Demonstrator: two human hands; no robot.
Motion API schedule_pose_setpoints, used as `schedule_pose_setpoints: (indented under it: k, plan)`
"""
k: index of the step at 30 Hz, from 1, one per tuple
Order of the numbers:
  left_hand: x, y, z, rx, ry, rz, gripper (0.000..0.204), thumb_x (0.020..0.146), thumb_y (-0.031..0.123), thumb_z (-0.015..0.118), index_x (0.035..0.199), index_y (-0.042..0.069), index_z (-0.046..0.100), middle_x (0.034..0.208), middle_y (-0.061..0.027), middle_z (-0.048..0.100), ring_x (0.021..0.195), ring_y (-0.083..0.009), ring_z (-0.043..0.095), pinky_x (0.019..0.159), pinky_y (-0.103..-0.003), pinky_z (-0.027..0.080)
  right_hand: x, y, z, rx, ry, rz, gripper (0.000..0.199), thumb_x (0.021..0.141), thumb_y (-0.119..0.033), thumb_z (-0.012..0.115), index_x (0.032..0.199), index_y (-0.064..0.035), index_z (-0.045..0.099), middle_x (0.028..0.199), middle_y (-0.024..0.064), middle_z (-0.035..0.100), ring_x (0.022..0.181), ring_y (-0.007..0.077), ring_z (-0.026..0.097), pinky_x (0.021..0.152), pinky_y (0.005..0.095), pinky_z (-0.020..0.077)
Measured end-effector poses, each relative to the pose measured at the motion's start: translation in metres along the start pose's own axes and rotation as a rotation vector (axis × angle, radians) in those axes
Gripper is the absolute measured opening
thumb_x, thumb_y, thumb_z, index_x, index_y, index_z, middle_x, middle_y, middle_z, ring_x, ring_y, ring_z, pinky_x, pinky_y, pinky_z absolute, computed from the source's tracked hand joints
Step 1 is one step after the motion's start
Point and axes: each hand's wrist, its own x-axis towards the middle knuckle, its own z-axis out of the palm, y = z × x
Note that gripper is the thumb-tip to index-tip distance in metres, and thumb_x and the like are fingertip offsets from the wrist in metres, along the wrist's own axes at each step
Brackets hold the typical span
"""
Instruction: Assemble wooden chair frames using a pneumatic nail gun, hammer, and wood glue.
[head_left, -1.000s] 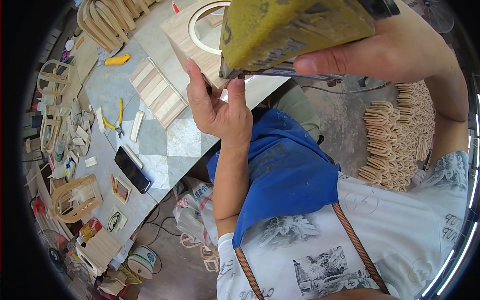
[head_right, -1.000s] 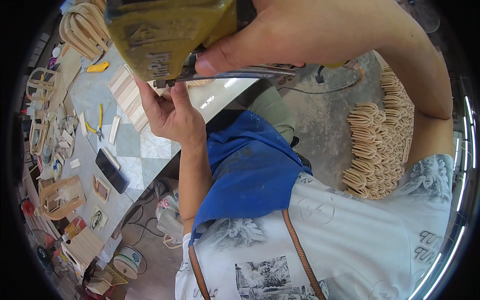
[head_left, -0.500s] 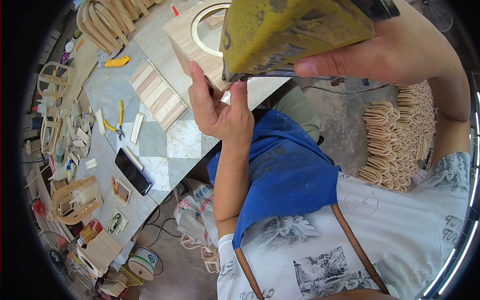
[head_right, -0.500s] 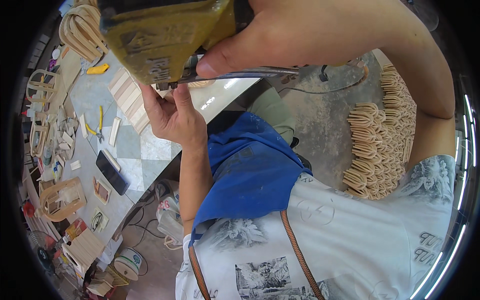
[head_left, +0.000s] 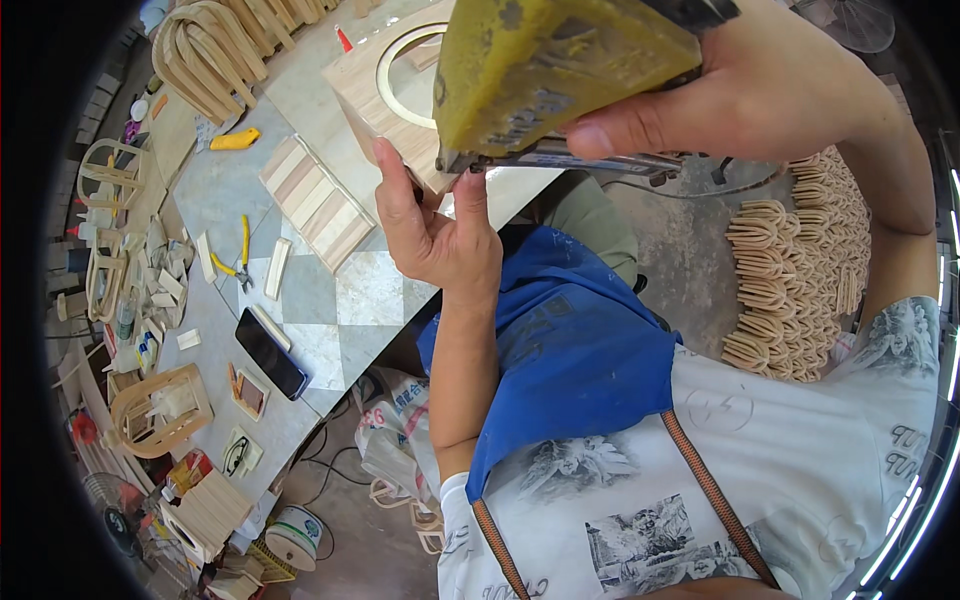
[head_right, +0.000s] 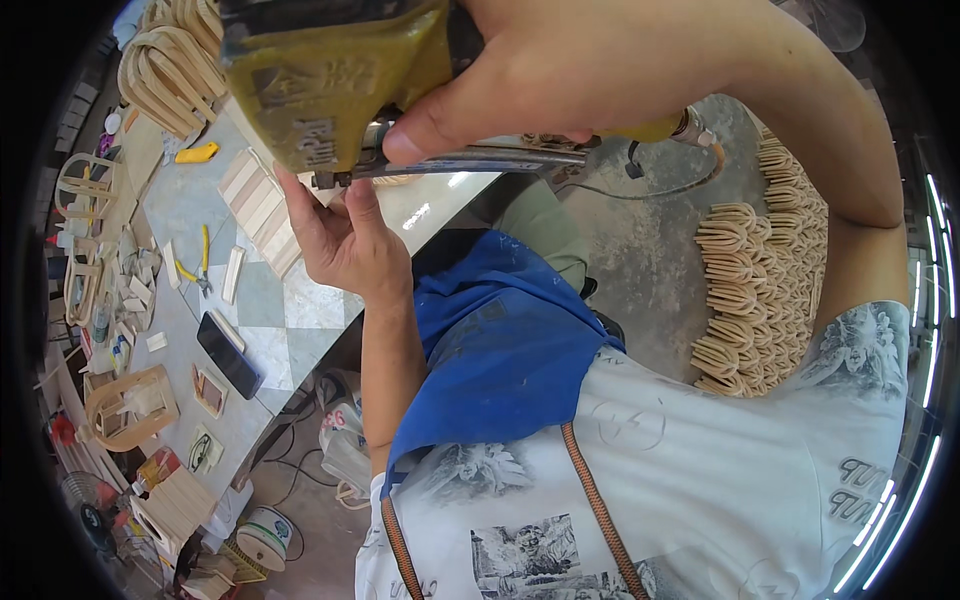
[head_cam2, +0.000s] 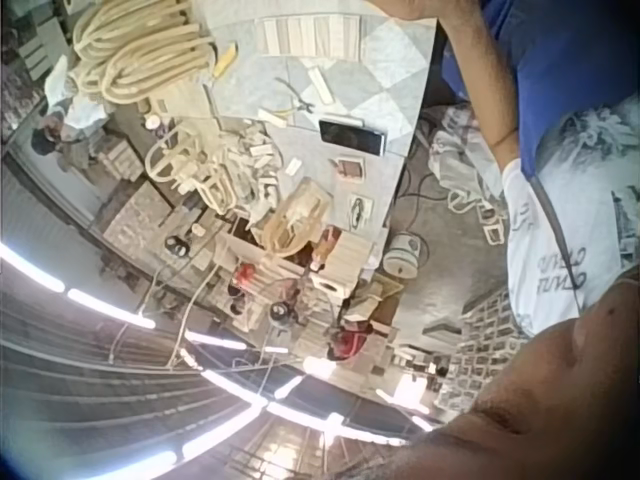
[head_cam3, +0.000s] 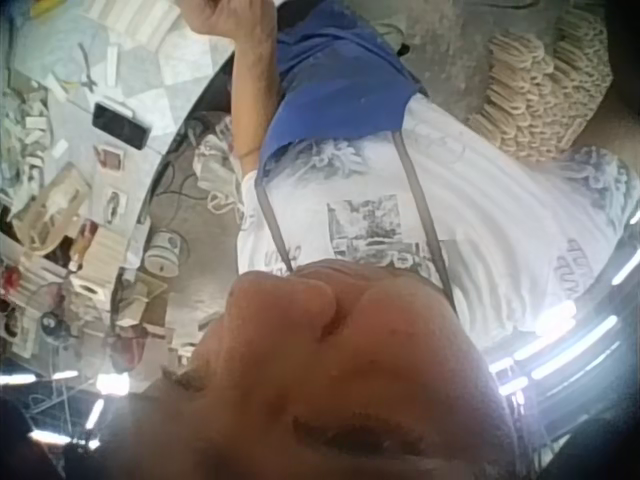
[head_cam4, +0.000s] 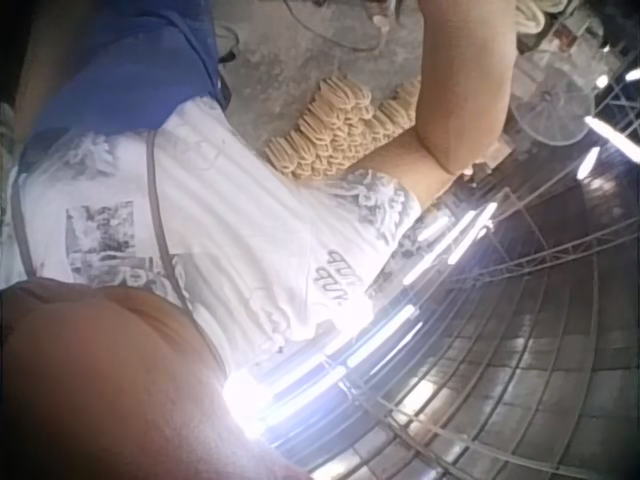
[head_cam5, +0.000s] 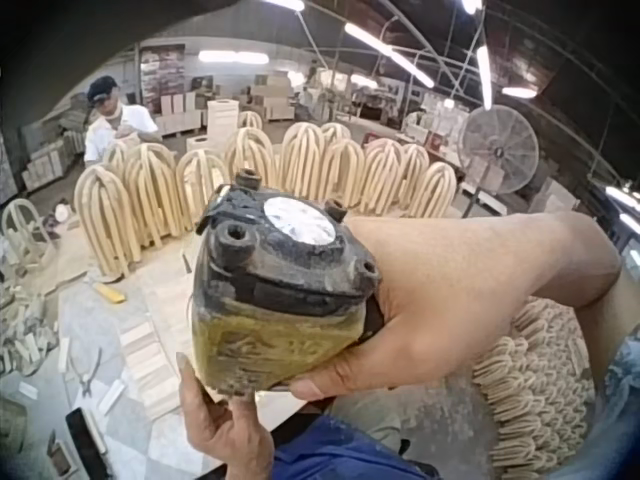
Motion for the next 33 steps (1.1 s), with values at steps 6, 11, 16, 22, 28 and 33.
schedule_pose_setpoints:
  k: [6, 11, 16, 22, 28, 33]
  plan:
    - [0.0, 0.001, -0.001, 0.017, -0.003, 0.007, 0.08, 0.09, 0.0, 0.085, 0.162, 0.001, 0.051, 0.113, -0.0049, 0.065, 0.091, -0.0138, 0.058, 0.075, -0.024, 0.05, 0.003, -0.006, -0.003, -0.028, -0.057, 0.226, 0.029, 0.101, -0.009, 0.075, 0.126, 0.0006, 0.064, 0.108, 0.0137, 0.073, 0.092, 0.0257, 0.068, 0.08, 0.0353, 0.0583]
    - [0.001, 0.001, -0.001, 0.008, -0.008, 0.003, 0.079, 0.09, -0.001, 0.085, 0.162, 0.001, 0.051, 0.114, -0.0053, 0.065, 0.092, -0.014, 0.058, 0.076, -0.024, 0.051, 0.004, -0.001, 0.001, -0.02, -0.012, 0.099, 0.027, 0.101, -0.009, 0.074, 0.125, 0.0004, 0.065, 0.107, 0.0134, 0.073, 0.092, 0.0259, 0.068, 0.079, 0.0354, 0.0584]
    - [0.003, 0.003, -0.001, 0.009, -0.029, -0.018, 0.079, 0.09, -0.002, 0.085, 0.162, 0.001, 0.051, 0.119, -0.008, 0.067, 0.098, -0.016, 0.063, 0.081, -0.025, 0.055, -0.001, -0.01, 0.002, -0.15, 0.034, 0.019, 0.028, 0.101, -0.009, 0.075, 0.125, 0.0, 0.065, 0.111, 0.0137, 0.073, 0.092, 0.0269, 0.068, 0.08, 0.0361, 0.0584]
    - [0.034, 0.043, -0.02, 0.243, -0.156, -0.165, 0.074, 0.095, 0.0, 0.081, 0.162, 0.0, 0.05, 0.128, -0.0136, 0.07, 0.109, -0.021, 0.069, 0.091, -0.029, 0.059, -0.004, 0.011, -0.017, -0.09, 0.155, 0.04, 0.03, 0.1, -0.007, 0.073, 0.129, -0.0011, 0.067, 0.108, 0.0134, 0.076, 0.086, 0.0251, 0.068, 0.078, 0.0342, 0.0572]
    - [0.07, 0.067, -0.046, 0.038, -0.405, -0.674, 0.057, 0.108, 0.007, 0.068, 0.16, -0.005, 0.049, 0.109, -0.0113, 0.069, 0.086, -0.0138, 0.066, 0.074, -0.024, 0.057, 0.037, 0.104, -0.033, -0.671, 0.219, 0.074, 0.052, 0.093, -0.013, 0.076, 0.143, -0.0112, 0.064, 0.11, 0.0169, 0.08, 0.088, 0.0309, 0.076, 0.077, 0.0393, 0.0598]
    - [0.072, 0.029, -0.04, -0.064, -0.435, -0.96, 0.057, 0.11, 0.01, 0.066, 0.16, -0.007, 0.047, 0.105, -0.0126, 0.068, 0.08, -0.0122, 0.067, 0.067, -0.024, 0.058, 0.099, 0.244, -0.019, -0.991, 0.322, -0.067, 0.055, 0.091, -0.017, 0.074, 0.145, -0.0126, 0.06, 0.105, 0.0159, 0.081, 0.087, 0.0354, 0.078, 0.074, 0.0442, 0.0606]
